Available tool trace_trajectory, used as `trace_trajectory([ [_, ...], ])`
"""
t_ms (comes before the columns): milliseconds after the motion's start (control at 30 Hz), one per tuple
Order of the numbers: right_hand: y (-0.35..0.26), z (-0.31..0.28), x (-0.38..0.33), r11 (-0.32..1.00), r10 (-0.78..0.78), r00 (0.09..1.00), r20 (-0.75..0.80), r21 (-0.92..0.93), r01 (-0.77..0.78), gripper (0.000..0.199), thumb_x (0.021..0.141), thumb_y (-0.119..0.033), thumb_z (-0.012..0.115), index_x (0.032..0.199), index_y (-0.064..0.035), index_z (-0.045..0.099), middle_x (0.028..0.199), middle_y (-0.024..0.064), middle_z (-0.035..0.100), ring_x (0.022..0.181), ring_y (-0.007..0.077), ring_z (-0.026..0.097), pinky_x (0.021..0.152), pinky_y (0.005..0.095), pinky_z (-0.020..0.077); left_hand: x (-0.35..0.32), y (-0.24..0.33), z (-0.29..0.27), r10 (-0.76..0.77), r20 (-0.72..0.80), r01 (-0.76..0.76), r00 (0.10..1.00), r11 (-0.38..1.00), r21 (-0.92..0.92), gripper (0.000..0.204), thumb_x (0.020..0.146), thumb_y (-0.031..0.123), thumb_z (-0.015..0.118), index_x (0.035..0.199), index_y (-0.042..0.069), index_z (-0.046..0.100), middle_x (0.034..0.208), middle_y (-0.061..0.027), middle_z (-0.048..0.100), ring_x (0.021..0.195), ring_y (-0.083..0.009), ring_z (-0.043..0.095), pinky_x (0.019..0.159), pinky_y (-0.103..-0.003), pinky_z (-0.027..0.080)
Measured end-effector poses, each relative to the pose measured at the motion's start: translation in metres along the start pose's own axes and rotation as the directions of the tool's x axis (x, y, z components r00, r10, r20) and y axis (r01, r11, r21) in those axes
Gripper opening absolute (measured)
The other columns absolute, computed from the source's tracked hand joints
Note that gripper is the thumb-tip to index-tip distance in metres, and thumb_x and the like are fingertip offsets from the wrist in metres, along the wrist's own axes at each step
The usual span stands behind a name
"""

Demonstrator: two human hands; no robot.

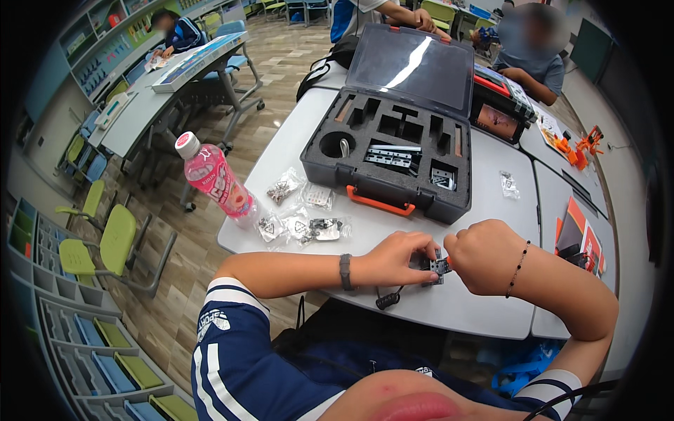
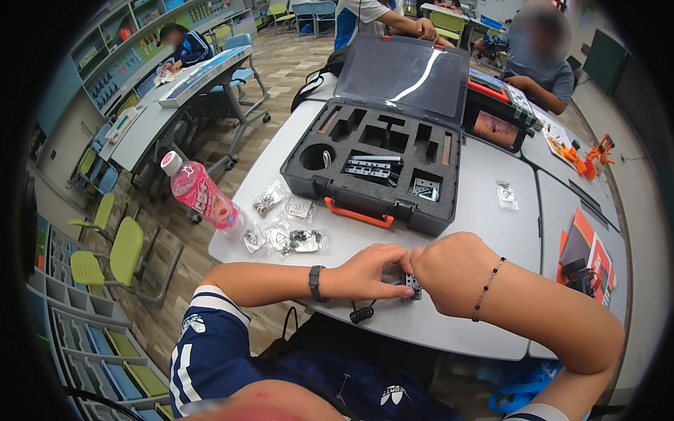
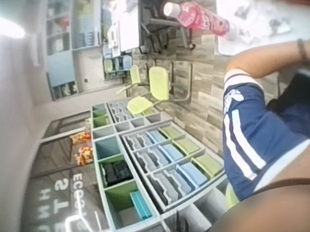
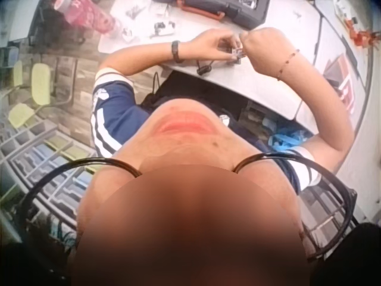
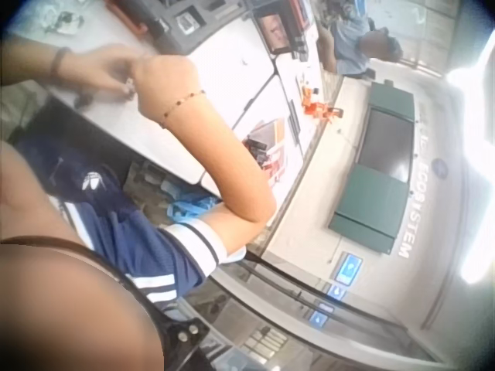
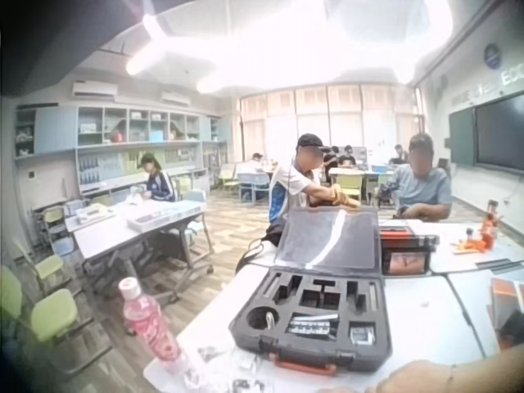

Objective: The person assembles a small electronic device by attaching a perforated metal bracket to a black box using screws and a screwdriver. They also open a plastic bag and pour small black components onto the table.

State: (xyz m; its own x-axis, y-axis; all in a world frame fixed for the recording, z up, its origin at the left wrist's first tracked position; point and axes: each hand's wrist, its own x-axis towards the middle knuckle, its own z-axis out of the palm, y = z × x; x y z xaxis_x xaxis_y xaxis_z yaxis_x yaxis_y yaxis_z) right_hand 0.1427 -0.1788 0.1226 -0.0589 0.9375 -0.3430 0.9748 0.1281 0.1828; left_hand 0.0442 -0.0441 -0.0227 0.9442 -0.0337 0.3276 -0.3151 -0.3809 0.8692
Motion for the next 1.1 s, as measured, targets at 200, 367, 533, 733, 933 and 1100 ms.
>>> trace_trajectory([
  [200,0.002,0.008,-0.001,0.997,-0.055,0.998,0.012,-0.047,0.056,0.011,0.063,-0.008,0.062,0.072,-0.0034,0.058,0.063,0.0061,0.059,0.058,0.0233,0.061,0.049,0.0342,0.0453,0.000,-0.005,0.004,0.040,-0.025,-0.040,0.999,0.999,-0.011,0.033,0.072,0.024,0.075,0.085,0.003,0.053,0.091,-0.0130,0.062,0.085,-0.0290,0.059,0.074,-0.036,0.046],
  [367,-0.006,-0.012,0.004,0.989,0.117,0.986,0.116,0.079,-0.127,0.020,0.064,-0.010,0.062,0.080,-0.0012,0.056,0.064,0.0081,0.059,0.058,0.0242,0.060,0.049,0.0346,0.0456,-0.001,-0.008,0.004,0.056,-0.049,-0.054,0.997,0.998,0.030,0.034,0.069,0.025,0.076,0.083,0.004,0.053,0.094,-0.0126,0.063,0.077,-0.0265,0.059,0.064,-0.034,0.046],
  [533,0.001,0.005,-0.003,0.999,-0.024,0.993,-0.111,0.037,0.028,0.021,0.065,-0.010,0.062,0.082,-0.0012,0.055,0.068,0.0095,0.059,0.062,0.0238,0.061,0.054,0.0342,0.0466,0.001,-0.005,0.003,0.063,-0.036,-0.062,0.997,0.998,0.023,0.034,0.069,0.024,0.076,0.083,0.004,0.053,0.092,-0.0120,0.062,0.076,-0.0262,0.059,0.063,-0.034,0.046],
  [733,0.003,0.008,0.000,0.994,-0.049,0.997,-0.063,-0.101,0.043,0.012,0.067,-0.009,0.062,0.078,-0.0046,0.058,0.072,0.0104,0.060,0.067,0.0223,0.062,0.056,0.0320,0.0464,0.000,-0.006,0.004,0.068,-0.038,-0.068,0.997,0.998,-0.002,0.033,0.071,0.024,0.076,0.083,0.004,0.053,0.084,-0.0107,0.060,0.080,-0.0283,0.057,0.070,-0.036,0.044],
  [933,-0.005,0.003,0.000,0.999,0.032,0.999,-0.036,-0.041,-0.033,0.017,0.069,-0.008,0.061,0.085,-0.0038,0.059,0.075,0.0090,0.057,0.067,0.0210,0.061,0.053,0.0296,0.0460,0.000,-0.003,0.002,0.047,-0.011,-0.047,0.999,0.999,0.012,0.032,0.072,0.023,0.075,0.084,0.003,0.053,0.085,-0.0107,0.060,0.080,-0.0282,0.057,0.071,-0.036,0.044],
  [1100,0.002,0.007,-0.001,0.997,-0.067,0.993,-0.101,-0.054,0.062,0.020,0.070,-0.008,0.060,0.089,-0.0029,0.058,0.078,0.0084,0.054,0.067,0.0204,0.060,0.052,0.0297,0.0464,0.001,-0.003,0.002,0.042,-0.002,-0.042,0.999,0.999,0.007,0.031,0.072,0.023,0.074,0.084,0.003,0.053,0.085,-0.0107,0.060,0.081,-0.0282,0.057,0.071,-0.036,0.044],
])
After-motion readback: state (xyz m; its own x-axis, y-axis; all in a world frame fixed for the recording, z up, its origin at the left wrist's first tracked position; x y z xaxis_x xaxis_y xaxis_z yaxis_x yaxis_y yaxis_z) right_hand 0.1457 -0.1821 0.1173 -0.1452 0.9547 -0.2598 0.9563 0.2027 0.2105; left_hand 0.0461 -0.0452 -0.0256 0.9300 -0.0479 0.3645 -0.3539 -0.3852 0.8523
